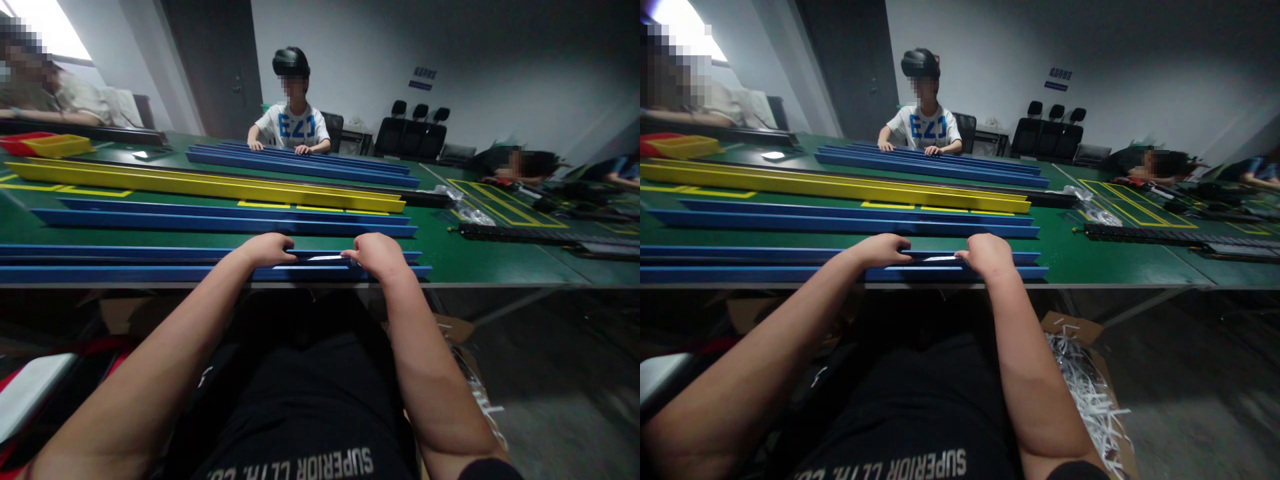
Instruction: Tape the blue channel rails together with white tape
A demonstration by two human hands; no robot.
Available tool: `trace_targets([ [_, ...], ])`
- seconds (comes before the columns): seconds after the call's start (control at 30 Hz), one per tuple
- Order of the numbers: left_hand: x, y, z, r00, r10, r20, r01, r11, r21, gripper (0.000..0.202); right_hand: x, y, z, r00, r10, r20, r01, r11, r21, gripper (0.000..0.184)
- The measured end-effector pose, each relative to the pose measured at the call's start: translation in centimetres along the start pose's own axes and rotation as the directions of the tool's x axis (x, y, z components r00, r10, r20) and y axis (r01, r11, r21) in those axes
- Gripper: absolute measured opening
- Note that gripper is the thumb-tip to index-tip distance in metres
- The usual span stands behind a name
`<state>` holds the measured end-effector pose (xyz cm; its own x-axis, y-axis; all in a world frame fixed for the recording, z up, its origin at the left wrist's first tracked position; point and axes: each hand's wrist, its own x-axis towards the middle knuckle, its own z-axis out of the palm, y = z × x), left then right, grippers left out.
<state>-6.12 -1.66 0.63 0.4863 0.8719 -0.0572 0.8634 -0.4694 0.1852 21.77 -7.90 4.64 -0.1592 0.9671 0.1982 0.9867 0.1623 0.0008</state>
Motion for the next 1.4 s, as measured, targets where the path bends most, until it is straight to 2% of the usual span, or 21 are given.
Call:
trace_targets([
  [0.17, 0.1, -0.1, 0.1, 1.0, -0.009, 0.003, 0.009, 1.0, 0.0, 0.047, 0.8, -0.4, -0.7, 0.996, -0.06, 0.067, 0.067, 0.992, -0.11, 0.042],
  [0.3, 0.1, -0.2, 0.2, 1.0, -0.018, 0.003, 0.018, 1.0, -0.001, 0.047, 1.2, -0.6, -0.2, 0.993, -0.025, 0.115, 0.039, 0.991, -0.124, 0.047],
  [0.4, 0.0, -0.2, 0.1, 1.0, -0.012, -0.004, 0.012, 1.0, -0.012, 0.046, 1.6, -0.9, 0.4, 0.991, 0.0, 0.137, 0.019, 0.991, -0.133, 0.043],
  [0.7, 0.0, -0.1, 0.0, 1.0, 0.002, 0.007, -0.002, 1.0, -0.001, 0.042, 2.1, -1.4, 1.5, 0.996, 0.011, 0.09, 0.004, 0.985, -0.172, 0.03],
  [0.83, 0.0, -0.2, 0.1, 1.0, -0.003, 0.005, 0.003, 1.0, 0.004, 0.039, 1.9, -1.9, 1.6, 0.995, 0.01, 0.101, 0.008, 0.983, -0.182, 0.024],
  [1.13, 0.1, 0.0, 0.2, 1.0, -0.019, 0.015, 0.019, 0.999, 0.03, 0.036, 1.8, -2.9, 1.4, 0.98, 0.098, 0.174, -0.067, 0.981, -0.181, 0.019],
  [1.4, 0.2, 0.0, 0.3, 1.0, -0.012, 0.02, 0.011, 0.999, 0.035, 0.038, 1.8, -3.3, 1.9, 0.979, 0.123, 0.163, -0.093, 0.979, -0.182, 0.026],
])
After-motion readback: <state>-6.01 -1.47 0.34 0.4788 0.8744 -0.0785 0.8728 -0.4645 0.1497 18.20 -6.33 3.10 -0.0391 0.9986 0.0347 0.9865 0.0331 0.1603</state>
